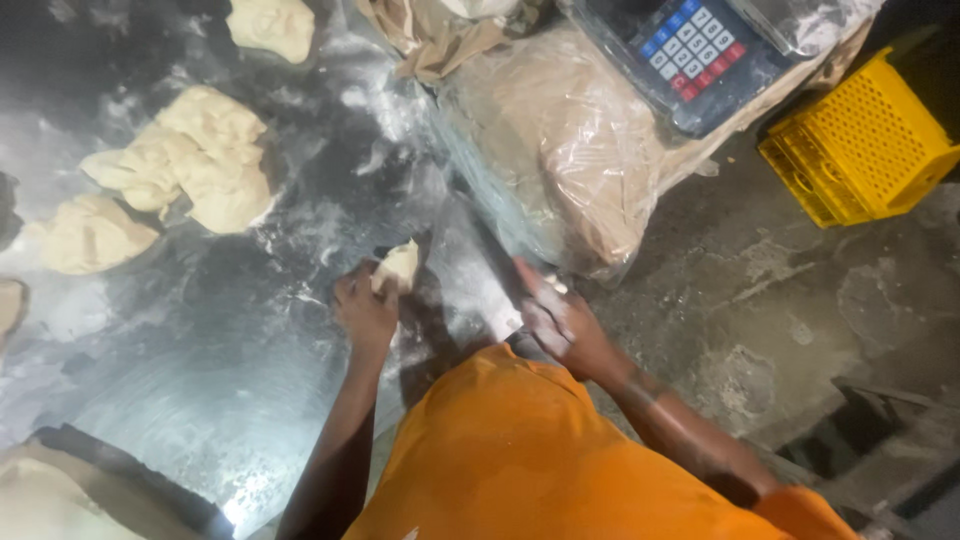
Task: The person cuts pieces from a mass of dough with a knife and places each piece onto a digital scale.
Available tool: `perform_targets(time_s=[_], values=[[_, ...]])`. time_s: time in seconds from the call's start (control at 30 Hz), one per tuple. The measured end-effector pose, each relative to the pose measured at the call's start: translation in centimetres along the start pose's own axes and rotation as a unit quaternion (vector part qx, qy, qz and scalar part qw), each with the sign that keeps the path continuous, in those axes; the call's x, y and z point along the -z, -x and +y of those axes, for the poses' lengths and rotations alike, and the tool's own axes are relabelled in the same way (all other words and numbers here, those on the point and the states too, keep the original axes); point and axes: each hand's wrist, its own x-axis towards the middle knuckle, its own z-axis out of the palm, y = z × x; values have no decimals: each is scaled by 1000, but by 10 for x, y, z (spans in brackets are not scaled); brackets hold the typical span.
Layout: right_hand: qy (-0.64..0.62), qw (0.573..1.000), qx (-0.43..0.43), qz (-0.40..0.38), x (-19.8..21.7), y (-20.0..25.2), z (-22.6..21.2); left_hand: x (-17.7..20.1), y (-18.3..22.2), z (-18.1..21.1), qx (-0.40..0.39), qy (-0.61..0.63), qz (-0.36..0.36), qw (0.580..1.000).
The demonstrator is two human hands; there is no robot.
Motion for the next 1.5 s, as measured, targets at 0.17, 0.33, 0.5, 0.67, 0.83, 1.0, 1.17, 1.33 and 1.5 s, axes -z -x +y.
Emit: perform_targets(time_s=[0.17, 0.33, 0.5, 0.67, 0.83, 1.0, 1.17, 1.33, 1.5], values=[[-76, 987, -108, 91, 21, 36, 27, 21, -26, 72, -57, 128, 85, 986], [-118, 949, -167, 239, 55, 73, 65, -8, -96, 226, -222, 298, 27, 928], [-130, 894, -233, 359, 92, 101, 84, -60, -218, 450, -420, 346, -12, 839], [-201, 797, -296, 487, 98, 116, 102, -138, -306, 580, -366, -46, -126, 921], [178, 849, -51, 494, 100, 147, 162, -204, -359, 580, -140, 224, -67, 962], [-230, 841, -248, 421, 92, 128, 193, -147, -403, 466, -3, 844, -30, 536], [-215, 916, -144, 307, 88, 101, 156, -52, -192, 211, -192, 353, 92, 911], [-169, 930, -233, 229, 83, 54, 92, 44, 21, -7, -6, 40, 120, 992], [-73, 979, -148, 122, 46, 17, 33, 79, 24, -34, 122, 103, 128, 979]])
